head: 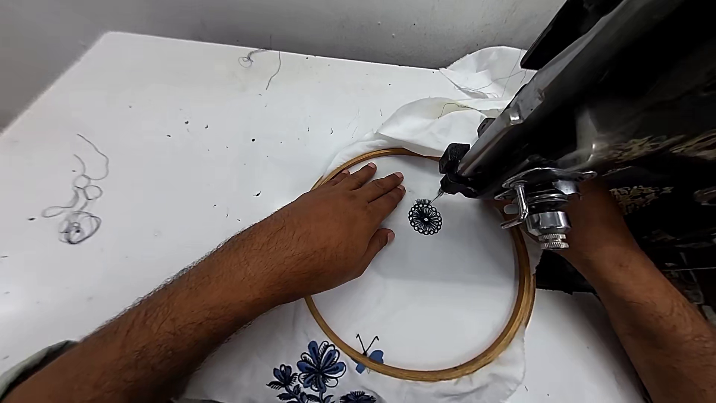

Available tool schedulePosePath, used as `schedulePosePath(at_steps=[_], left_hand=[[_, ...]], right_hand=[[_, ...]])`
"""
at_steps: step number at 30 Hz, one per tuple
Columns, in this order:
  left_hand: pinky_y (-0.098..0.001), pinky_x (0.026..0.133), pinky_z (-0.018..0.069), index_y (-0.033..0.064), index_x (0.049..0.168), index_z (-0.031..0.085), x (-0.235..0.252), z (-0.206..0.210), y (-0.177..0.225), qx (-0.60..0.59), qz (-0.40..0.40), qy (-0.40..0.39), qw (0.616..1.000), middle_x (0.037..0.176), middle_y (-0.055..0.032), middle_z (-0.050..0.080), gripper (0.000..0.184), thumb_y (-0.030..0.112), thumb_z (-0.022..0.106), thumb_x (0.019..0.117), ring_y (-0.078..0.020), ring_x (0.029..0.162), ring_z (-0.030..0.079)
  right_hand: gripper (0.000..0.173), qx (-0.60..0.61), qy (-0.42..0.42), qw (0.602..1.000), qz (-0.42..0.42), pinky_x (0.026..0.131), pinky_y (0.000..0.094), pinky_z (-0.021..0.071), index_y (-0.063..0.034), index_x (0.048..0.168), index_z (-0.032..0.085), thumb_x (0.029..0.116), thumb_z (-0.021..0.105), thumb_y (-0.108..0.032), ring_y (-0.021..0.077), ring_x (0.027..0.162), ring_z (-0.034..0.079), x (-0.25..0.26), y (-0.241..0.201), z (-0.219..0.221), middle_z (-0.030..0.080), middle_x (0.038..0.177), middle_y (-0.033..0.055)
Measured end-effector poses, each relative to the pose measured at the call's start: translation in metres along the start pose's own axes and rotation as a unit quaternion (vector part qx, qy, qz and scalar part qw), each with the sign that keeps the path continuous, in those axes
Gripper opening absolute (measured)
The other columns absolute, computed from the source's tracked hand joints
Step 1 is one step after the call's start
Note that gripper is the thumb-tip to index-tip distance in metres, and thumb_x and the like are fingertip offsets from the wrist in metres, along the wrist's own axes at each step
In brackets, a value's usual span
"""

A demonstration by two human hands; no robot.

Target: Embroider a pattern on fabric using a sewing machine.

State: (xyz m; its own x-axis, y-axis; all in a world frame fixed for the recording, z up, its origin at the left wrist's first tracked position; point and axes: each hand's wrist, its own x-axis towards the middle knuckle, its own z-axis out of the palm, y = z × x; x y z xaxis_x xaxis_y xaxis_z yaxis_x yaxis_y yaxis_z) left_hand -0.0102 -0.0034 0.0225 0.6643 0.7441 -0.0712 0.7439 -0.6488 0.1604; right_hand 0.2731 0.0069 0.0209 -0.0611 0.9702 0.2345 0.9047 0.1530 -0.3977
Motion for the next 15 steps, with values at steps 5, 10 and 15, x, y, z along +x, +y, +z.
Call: schedulePosePath(at_steps=[5,10,15], left_hand=[[-0.0508,0.123,0.0293,0.0123,0.157,0.043,-0.001,0.0,0.0,0.005,0.001,-0.003,1.0,0.166,-0.0036,0.036,0.058,0.043,0.032,0.1088,-0.0306,0.154,0.031],[-0.0511,0.124,0.0283,0.0124,0.157,0.044,0.001,0.001,-0.001,-0.005,-0.002,0.006,1.0,0.166,-0.0037,0.037,0.058,0.043,0.032,0.109,-0.0305,0.154,0.031],[-0.0517,0.124,0.0288,0.0123,0.157,0.043,-0.002,-0.003,0.0,0.005,-0.003,-0.009,1.0,0.166,-0.0035,0.036,0.059,0.043,0.034,0.1083,-0.0306,0.154,0.031]], right_hand=[[0.019,-0.008,-0.005,1.0,0.005,0.071,0.0529,0.0484,0.0021,0.088,0.065,0.085,0.076,-0.013,0.0296,0.079,0.064,-0.001,-0.002,-0.001,0.065,0.083,0.0176],[0.017,-0.023,-0.01,0.999,0.036,0.073,0.0553,0.0482,0.0066,0.088,0.064,0.0876,0.076,-0.006,0.035,0.082,0.064,-0.002,-0.009,-0.003,0.064,0.085,0.0233],[0.022,-0.008,0.001,1.0,-0.002,0.068,0.0517,0.0483,0.0024,0.085,0.065,0.0837,0.076,-0.016,0.0289,0.075,0.064,-0.002,-0.001,0.0,0.064,0.08,0.0167]])
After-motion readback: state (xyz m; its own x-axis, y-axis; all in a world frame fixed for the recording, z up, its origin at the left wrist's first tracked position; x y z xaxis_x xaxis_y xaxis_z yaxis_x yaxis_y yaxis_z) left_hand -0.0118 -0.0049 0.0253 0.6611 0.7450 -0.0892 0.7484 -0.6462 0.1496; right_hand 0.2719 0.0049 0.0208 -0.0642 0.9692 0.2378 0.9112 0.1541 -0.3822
